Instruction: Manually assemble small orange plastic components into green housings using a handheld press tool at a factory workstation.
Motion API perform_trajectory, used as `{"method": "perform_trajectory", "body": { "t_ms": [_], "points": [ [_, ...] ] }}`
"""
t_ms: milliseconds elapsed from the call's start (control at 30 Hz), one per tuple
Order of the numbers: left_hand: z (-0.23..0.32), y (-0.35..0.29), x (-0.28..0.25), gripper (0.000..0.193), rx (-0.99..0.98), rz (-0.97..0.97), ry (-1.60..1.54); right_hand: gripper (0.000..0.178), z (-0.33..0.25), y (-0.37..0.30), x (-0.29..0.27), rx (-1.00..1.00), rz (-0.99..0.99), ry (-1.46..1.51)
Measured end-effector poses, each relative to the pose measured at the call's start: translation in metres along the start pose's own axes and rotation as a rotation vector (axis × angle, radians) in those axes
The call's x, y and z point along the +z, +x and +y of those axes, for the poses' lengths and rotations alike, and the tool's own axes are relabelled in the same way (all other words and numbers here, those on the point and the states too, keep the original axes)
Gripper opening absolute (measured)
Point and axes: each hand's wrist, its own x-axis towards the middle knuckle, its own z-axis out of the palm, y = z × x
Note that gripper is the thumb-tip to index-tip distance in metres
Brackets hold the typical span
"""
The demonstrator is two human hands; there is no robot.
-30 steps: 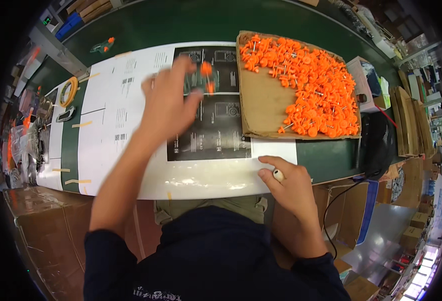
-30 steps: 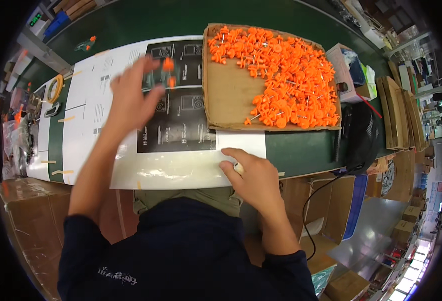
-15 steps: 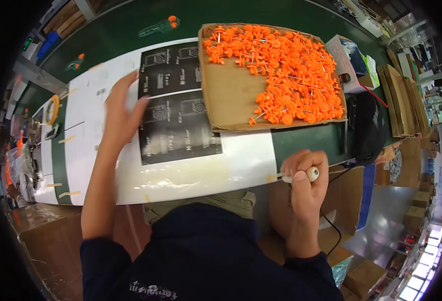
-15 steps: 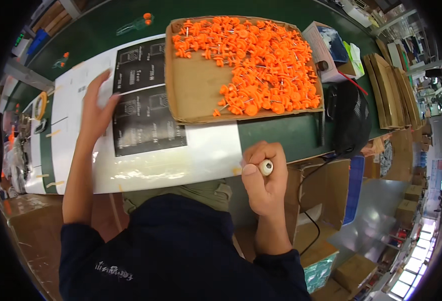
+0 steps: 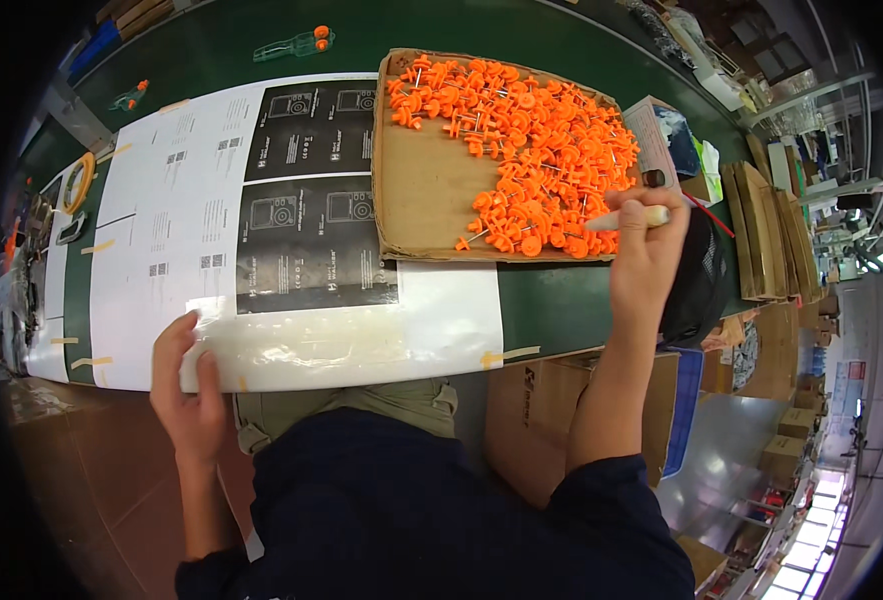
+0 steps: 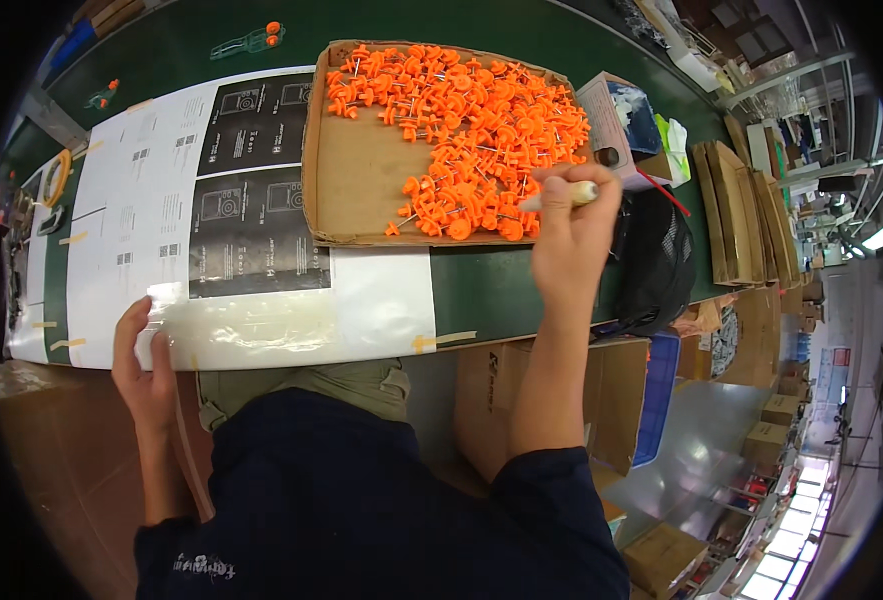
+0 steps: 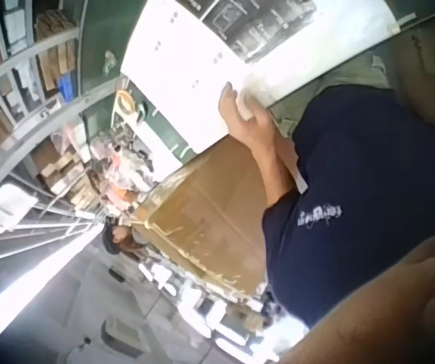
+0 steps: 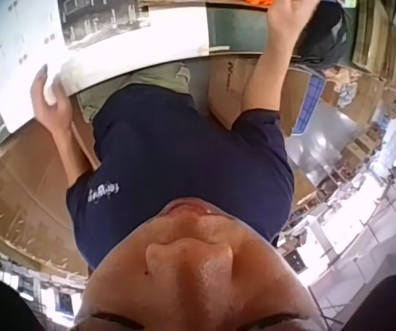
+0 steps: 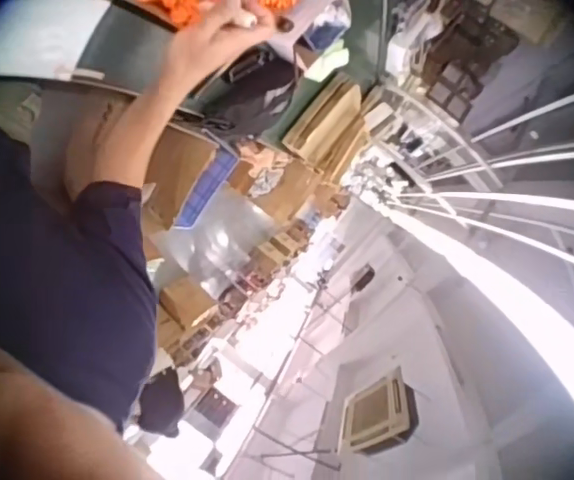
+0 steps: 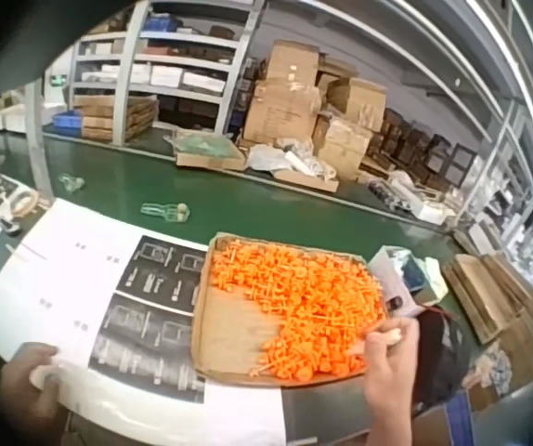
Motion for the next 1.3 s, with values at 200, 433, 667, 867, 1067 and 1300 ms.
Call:
{"method": "perform_trajectory", "body": {
  "t_ms": [200,433,667,867,1067,1300],
  "points": [
    [0.065,0.052,0.077,0.054,0.055,-0.346,-0.432,0.015,0.007,-0.013,0.040,0.117,-0.077,-0.142],
    [0.086,0.075,0.118,0.056,-0.037,-0.516,-0.603,0.013,0.004,-0.005,0.100,-0.043,-0.293,-0.089],
    [0.075,0.040,0.104,0.057,-0.023,-0.605,-0.665,0.018,0.012,0.130,0.116,-0.175,-0.015,0.116],
    [0.083,0.032,0.115,0.055,-0.039,-0.543,-0.867,0.018,0.041,0.142,0.136,-0.156,-0.274,-0.212],
    [0.081,0.027,0.120,0.056,-0.084,-0.551,-0.981,0.016,0.015,0.064,0.102,-0.114,-0.422,-0.384],
    [0.083,0.029,0.117,0.056,-0.046,-0.565,-0.936,0.013,-0.001,0.035,0.061,-0.076,-0.377,-0.081]
  ]
}}
